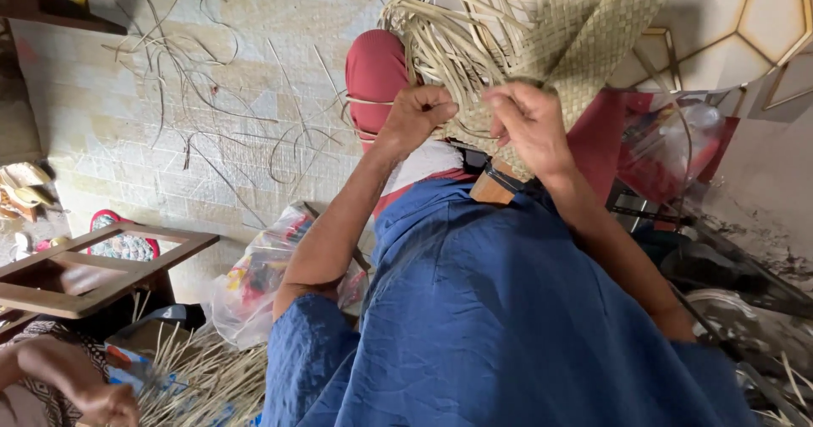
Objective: The person weaves dried palm fronds into a basket by hand, repeatedly threading and pulling strands through the existing weave. The basket is held between the legs while the hands interlace new material to expand the structure.
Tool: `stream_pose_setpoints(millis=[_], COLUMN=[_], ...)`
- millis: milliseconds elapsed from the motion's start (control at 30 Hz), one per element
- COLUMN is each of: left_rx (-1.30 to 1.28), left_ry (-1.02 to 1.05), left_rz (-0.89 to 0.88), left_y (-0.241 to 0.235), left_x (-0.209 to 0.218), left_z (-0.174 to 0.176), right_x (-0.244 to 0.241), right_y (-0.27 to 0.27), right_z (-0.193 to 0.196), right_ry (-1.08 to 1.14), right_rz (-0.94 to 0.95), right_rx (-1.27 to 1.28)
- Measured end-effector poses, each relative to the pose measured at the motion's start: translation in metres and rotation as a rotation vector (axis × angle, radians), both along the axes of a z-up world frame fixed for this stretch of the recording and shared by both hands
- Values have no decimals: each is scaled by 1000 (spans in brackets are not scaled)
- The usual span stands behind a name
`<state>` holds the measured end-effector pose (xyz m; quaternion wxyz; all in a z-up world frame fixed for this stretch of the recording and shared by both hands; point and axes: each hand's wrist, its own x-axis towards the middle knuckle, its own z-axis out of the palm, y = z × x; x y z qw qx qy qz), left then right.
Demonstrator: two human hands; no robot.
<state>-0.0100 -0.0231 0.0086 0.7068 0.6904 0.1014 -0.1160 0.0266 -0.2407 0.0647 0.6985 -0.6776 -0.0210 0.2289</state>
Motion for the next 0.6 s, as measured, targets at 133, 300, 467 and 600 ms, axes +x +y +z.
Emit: stream_pose_setpoints(millis=[133, 300, 467, 600], left_rx=[451, 278, 224, 216], left_ry=[-202, -68, -172, -183], left_rz=[-109, -83, -100, -121], left_y=[10, 6, 2, 1], left_x=[5, -5, -2, -1], left_z=[34, -1, 9, 11], right_x=[19, 27, 36, 35], right_y=[21, 23, 26, 30], right_z=[28, -55, -53, 14], right_ry=[0, -290, -243, 118], right_rz=[237, 293, 358, 210], right_rx=[-200, -377, -408, -206])
